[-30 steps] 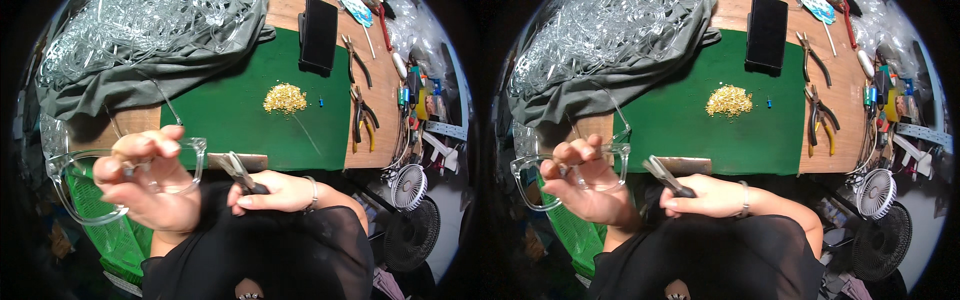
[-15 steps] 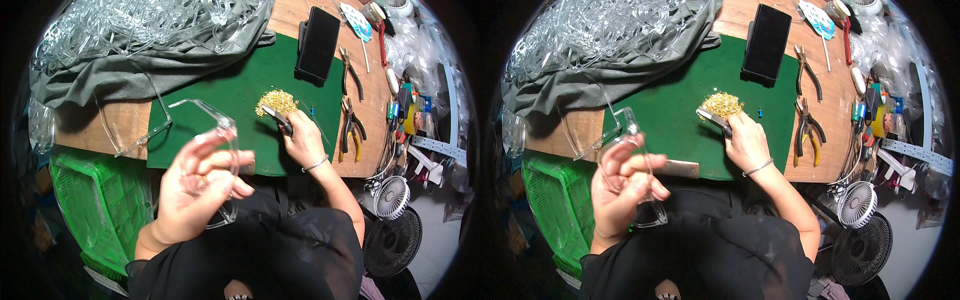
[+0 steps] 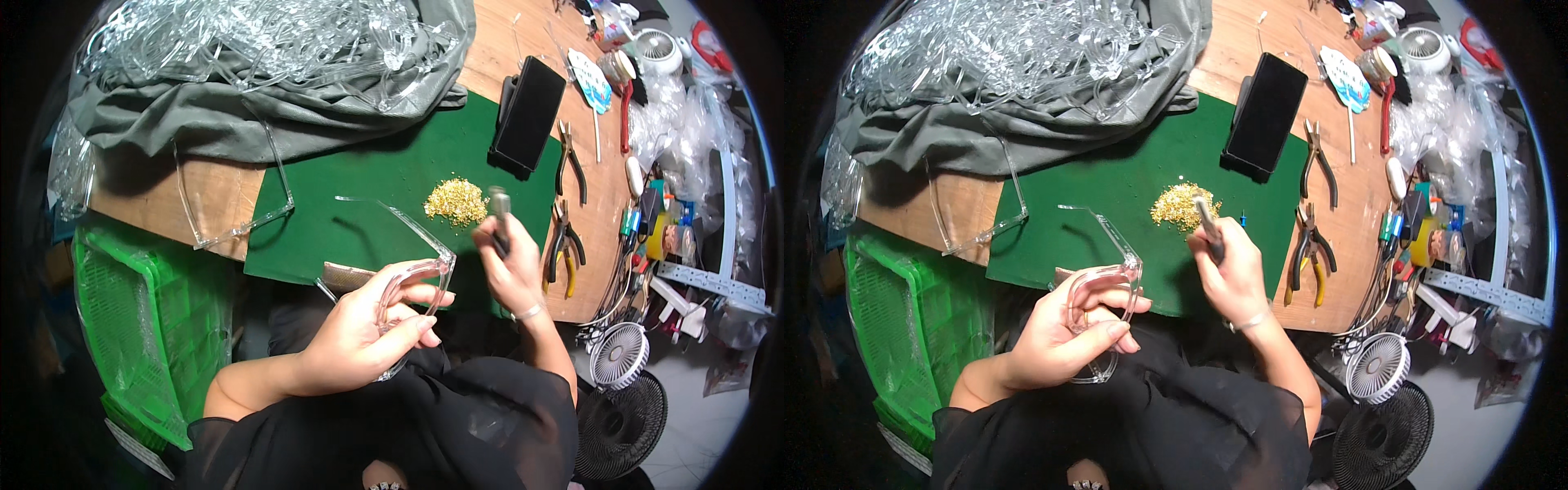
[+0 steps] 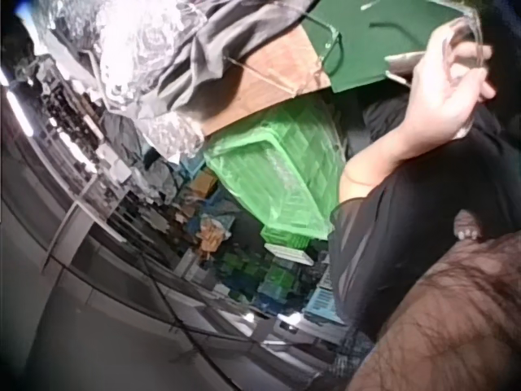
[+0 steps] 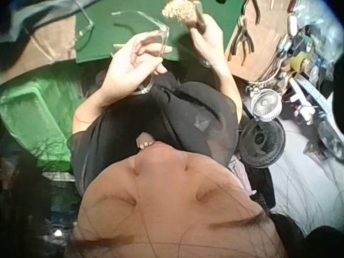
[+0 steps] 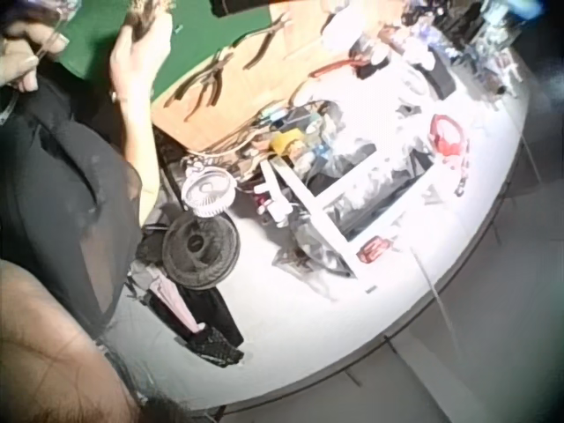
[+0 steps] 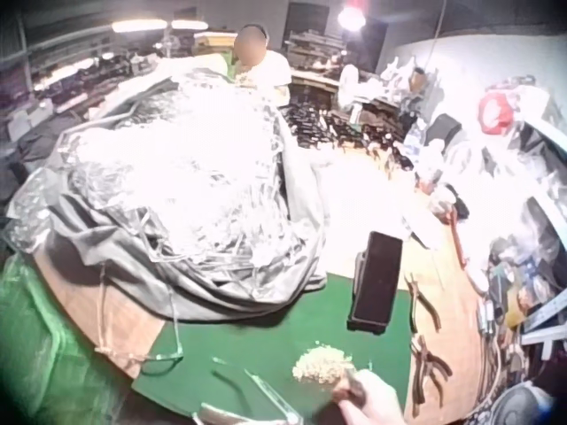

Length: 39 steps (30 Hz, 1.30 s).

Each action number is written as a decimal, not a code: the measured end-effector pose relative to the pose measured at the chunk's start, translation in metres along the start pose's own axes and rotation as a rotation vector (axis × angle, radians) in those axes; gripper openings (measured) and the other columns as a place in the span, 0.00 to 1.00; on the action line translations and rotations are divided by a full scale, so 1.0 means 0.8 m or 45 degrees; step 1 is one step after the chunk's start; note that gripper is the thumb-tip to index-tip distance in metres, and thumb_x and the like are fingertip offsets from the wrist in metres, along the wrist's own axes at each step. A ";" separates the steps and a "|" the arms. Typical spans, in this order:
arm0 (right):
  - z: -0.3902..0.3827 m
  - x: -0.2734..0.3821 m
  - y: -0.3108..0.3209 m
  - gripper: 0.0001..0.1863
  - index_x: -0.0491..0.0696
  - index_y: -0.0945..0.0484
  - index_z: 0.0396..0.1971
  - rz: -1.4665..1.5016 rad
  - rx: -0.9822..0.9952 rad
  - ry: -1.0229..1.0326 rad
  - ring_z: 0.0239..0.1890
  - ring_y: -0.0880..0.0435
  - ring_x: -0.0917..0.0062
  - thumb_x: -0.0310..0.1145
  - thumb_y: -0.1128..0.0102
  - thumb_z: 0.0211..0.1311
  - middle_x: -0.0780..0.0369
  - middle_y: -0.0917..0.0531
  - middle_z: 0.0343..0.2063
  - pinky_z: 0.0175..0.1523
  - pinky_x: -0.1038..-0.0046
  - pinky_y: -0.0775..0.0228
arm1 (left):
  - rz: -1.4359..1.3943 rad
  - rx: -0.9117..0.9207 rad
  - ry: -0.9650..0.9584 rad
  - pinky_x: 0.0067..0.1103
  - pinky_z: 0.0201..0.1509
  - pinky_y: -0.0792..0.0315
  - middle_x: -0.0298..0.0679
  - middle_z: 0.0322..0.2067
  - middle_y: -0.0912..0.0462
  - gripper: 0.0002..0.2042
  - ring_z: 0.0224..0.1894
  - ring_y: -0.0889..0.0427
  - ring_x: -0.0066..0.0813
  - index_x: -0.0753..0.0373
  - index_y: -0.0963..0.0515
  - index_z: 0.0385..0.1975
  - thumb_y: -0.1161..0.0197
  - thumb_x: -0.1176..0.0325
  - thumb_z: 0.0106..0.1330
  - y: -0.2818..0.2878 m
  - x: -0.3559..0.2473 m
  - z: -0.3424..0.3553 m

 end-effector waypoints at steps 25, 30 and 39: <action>-0.039 0.106 0.001 0.07 0.46 0.24 0.23 0.346 -0.088 0.995 0.23 0.25 0.75 0.26 0.33 0.43 0.64 0.23 0.20 0.35 0.70 0.32 | -0.059 0.180 0.122 0.17 0.39 0.25 0.44 0.44 0.30 0.22 0.45 0.27 0.24 0.70 0.44 0.55 0.49 0.80 0.61 -0.017 0.000 -0.024; -0.039 0.105 0.000 0.10 0.46 0.25 0.25 0.375 -0.057 0.977 0.24 0.25 0.75 0.25 0.33 0.42 0.65 0.23 0.22 0.35 0.70 0.32 | 0.021 0.161 0.097 0.17 0.40 0.26 0.44 0.42 0.28 0.22 0.41 0.25 0.24 0.69 0.45 0.55 0.49 0.81 0.61 -0.018 -0.002 -0.023; -0.041 0.103 0.001 0.11 0.45 0.26 0.29 0.416 -0.019 0.968 0.26 0.23 0.73 0.29 0.33 0.46 0.63 0.22 0.24 0.37 0.69 0.31 | -0.041 0.182 0.170 0.17 0.41 0.27 0.45 0.43 0.27 0.22 0.37 0.23 0.24 0.69 0.44 0.55 0.48 0.81 0.60 -0.015 0.003 -0.024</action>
Point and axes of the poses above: each hand's wrist, its own z-axis towards the middle knuckle, its own y-axis out of the back of the hand, x = y × z, the point moved 6 cm from there along z, towards the middle knuckle
